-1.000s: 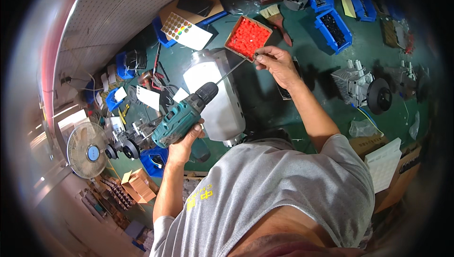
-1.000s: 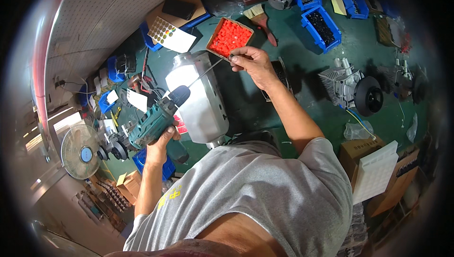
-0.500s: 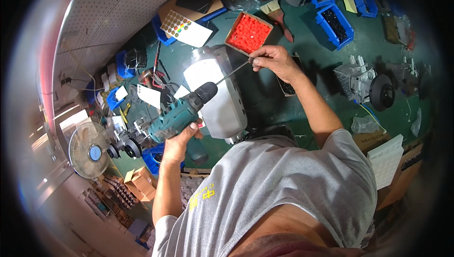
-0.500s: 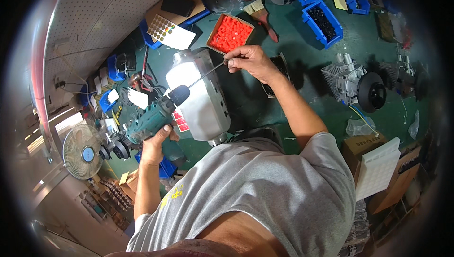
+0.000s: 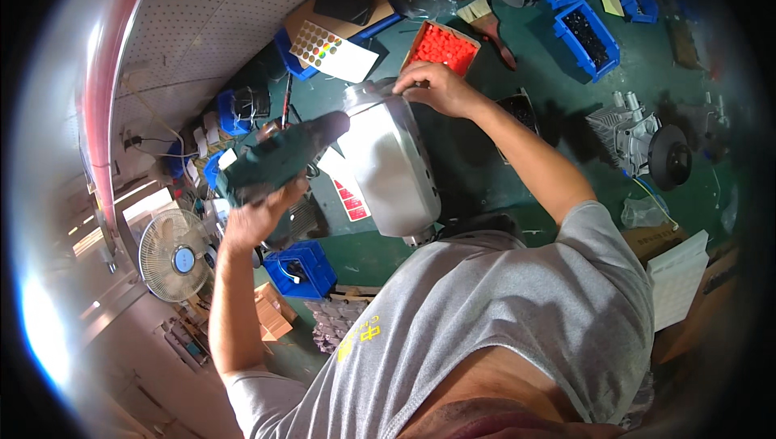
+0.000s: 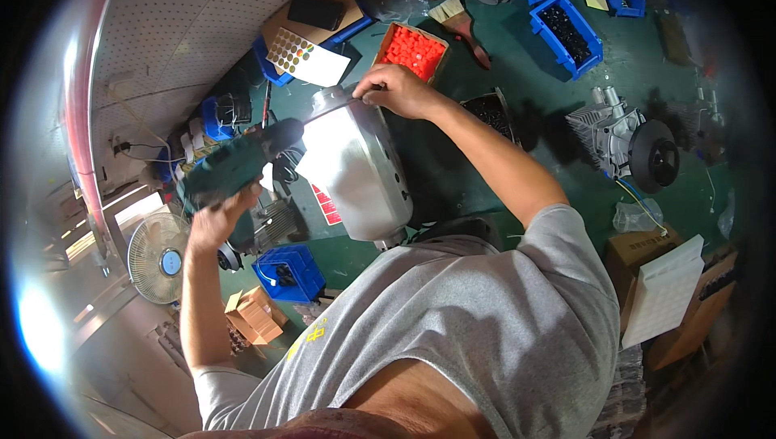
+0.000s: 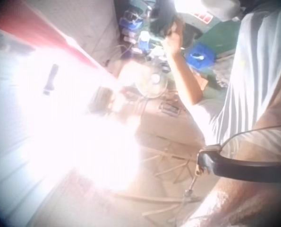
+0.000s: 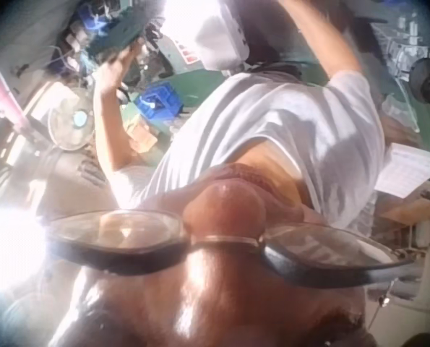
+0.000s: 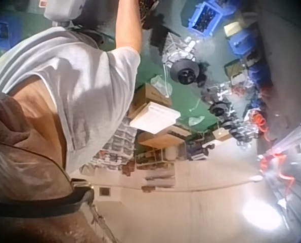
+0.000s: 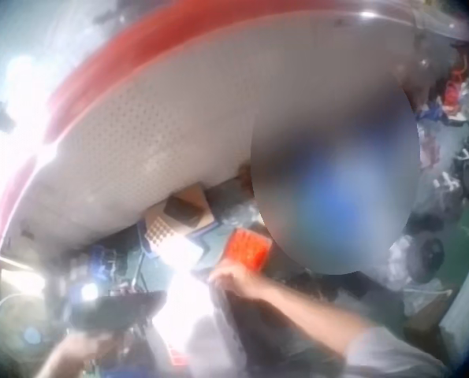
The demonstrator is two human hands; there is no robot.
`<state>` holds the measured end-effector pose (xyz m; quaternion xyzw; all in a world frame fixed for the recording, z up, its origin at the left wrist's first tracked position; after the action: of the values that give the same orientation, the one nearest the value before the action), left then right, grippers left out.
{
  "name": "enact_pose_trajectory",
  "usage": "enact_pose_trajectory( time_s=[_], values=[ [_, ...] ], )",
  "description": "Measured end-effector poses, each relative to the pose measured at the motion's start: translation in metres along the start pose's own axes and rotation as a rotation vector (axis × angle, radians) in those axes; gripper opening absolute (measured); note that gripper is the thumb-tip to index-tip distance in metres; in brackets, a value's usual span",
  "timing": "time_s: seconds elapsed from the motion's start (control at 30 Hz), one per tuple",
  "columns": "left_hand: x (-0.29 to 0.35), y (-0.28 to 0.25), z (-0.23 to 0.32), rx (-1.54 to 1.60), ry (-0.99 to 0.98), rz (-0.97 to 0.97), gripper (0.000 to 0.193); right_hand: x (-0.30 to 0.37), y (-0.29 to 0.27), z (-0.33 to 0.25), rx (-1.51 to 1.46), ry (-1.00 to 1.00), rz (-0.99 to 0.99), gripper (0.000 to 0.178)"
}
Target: The person uses a cordless drill to fasten screws into a silver metal casing on a workbench. After securing the casing, the person picks up the unit and places it on a wooden pallet alongside several identical units.
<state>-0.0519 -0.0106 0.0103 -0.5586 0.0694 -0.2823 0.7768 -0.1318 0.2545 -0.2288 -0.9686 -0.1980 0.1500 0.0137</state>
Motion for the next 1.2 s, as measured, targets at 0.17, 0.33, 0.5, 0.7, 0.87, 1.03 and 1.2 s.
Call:
enact_pose_trajectory(
  time_s=[0.17, 0.33, 0.5, 0.7, 0.87, 1.03, 1.2],
  values=[
    [-0.065, -0.015, 0.010, 0.279, -0.431, -0.113, 0.034, -0.006, 0.027, 0.040, 0.075, 0.135, 0.056, 0.026],
    [-0.092, -0.011, 0.009, 0.278, -0.358, -0.177, 0.035, 0.000, 0.040, 0.051, -0.029, 0.117, 0.092, 0.029],
    [-0.106, -0.011, 0.016, 0.172, -0.398, -0.304, 0.034, 0.000, 0.040, 0.052, 0.020, 0.076, 0.117, 0.027],
    [-0.117, -0.014, 0.009, 0.207, -0.388, -0.297, 0.042, -0.058, 0.042, 0.084, 0.128, 0.236, -0.203, 0.041],
    [-0.113, -0.019, 0.004, 0.091, -0.262, -0.310, 0.036, -0.097, 0.072, 0.095, 0.176, 0.505, -0.454, 0.045],
    [-0.121, -0.012, -0.002, 0.158, -0.310, -0.334, 0.038, -0.099, 0.071, 0.099, 0.052, 0.594, -0.488, 0.048],
    [-0.122, -0.001, -0.004, 0.138, -0.223, -0.290, 0.038, -0.098, 0.073, 0.103, 0.004, 0.594, -0.482, 0.044]
  ],
)
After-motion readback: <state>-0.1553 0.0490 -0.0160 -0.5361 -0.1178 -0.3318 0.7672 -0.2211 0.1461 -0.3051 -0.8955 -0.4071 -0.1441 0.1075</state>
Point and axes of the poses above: each hand's wrist, its own x-axis away from the middle knuckle, its own y-axis out of the palm, z = x × y, the point moved 5 cm from there along -x, towards the middle knuckle, and after that the axes turned 3 degrees about z, right-handed, at the moved point
